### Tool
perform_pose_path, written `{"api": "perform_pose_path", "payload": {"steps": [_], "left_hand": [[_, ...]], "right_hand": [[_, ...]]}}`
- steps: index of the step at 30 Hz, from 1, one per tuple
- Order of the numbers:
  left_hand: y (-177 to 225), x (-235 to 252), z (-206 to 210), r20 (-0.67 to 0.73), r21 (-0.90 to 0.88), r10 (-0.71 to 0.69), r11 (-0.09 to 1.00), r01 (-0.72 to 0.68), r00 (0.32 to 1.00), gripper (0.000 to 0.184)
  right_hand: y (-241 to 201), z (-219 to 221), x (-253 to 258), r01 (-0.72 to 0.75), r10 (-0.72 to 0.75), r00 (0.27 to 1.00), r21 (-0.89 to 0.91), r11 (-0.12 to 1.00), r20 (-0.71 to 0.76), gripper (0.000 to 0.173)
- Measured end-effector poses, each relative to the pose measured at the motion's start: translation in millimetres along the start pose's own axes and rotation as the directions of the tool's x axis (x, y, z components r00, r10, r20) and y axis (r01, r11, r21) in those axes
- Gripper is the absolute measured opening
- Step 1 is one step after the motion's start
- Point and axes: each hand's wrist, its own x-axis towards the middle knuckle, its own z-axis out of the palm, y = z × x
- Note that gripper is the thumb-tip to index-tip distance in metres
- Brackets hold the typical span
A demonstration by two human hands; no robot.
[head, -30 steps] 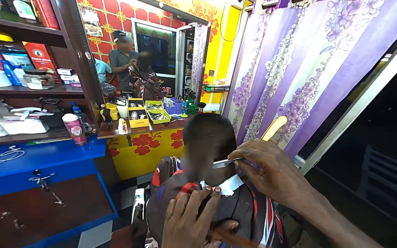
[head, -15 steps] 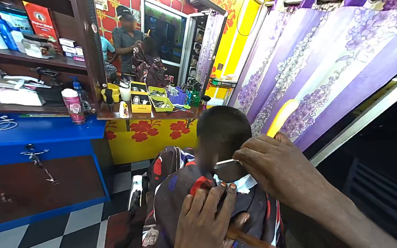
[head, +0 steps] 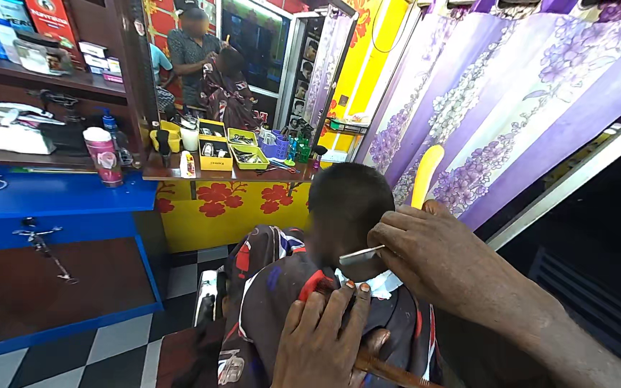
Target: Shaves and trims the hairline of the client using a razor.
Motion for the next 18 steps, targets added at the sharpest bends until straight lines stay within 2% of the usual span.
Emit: {"api": "perform_pose_path", "payload": {"steps": [3,7,13,18], "left_hand": [[-1,1,2,-0.002,-0.004,0.0,1.0,0.0,1.0,0.056],[-1,1,3,-0.005,-0.007,0.004,1.0,-0.004,1.0,0.056],[-1,2,1,0.025,-0.003,-0.002,1.0,0.002,1.0,0.055],[-2,3,2,0.028,-0.008,0.004,1.0,-0.004,1.0,0.054]], "right_hand": [[0,0,-6,0.006,-0.007,1.0,0.059,0.998,0.012,0.014],[6,4,-5,-0.046,0.049,0.998,0.051,0.998,-0.046,0.014],[12,7,-18,-0.027,0.025,1.0,0.158,0.987,0.011,0.013],[23,21,-20,-0.09,0.101,0.994,0.206,0.974,-0.04,0.013]]}}
